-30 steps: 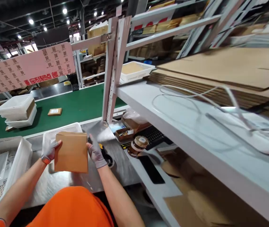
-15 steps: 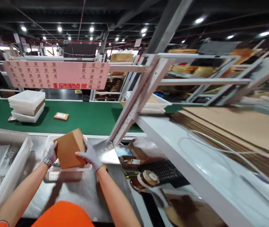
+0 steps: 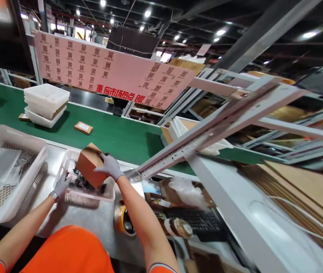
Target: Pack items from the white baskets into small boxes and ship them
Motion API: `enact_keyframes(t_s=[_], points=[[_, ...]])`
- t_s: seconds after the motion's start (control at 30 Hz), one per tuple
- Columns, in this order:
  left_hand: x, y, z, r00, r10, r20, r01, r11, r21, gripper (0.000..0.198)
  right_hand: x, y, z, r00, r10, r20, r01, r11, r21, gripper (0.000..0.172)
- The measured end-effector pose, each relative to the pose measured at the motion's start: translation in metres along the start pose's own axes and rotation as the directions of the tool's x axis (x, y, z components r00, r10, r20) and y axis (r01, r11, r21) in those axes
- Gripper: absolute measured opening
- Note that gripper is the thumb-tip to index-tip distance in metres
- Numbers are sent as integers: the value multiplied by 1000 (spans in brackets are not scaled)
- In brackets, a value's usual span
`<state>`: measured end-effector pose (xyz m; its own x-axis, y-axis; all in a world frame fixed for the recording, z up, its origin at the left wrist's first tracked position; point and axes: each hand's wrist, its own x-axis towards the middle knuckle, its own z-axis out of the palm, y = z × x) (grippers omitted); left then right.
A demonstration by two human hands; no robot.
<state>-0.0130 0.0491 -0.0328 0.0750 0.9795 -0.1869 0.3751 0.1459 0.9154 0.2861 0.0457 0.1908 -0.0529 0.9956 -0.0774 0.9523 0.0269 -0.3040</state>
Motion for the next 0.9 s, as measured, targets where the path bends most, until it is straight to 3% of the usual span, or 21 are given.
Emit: enact_keyframes(t_s=[0.1, 0.23, 0.47, 0.67, 0.9], points=[[-3, -5, 7, 998, 9, -61, -7, 999, 40, 68, 7, -13, -6, 999, -2, -33, 0, 999, -54, 116], [-5, -17, 14, 977, 122, -176, -113, 992, 61, 71, 14, -26, -6, 1000, -28, -3, 28, 998, -57, 116], [-5, -33, 20, 941, 239, -239, -236, 971, 38, 78, 11, -22, -3, 999, -10, -36, 9, 999, -41, 112], [-10, -19, 14, 960, 198, -197, -194, 980, 40, 80, 7, -16, -9, 997, 22, -76, -15, 995, 95, 109], [-20, 10, 8, 981, 129, -147, -123, 991, 47, 79, -14, 7, -51, 954, 5, -300, 89, 950, 299, 112]])
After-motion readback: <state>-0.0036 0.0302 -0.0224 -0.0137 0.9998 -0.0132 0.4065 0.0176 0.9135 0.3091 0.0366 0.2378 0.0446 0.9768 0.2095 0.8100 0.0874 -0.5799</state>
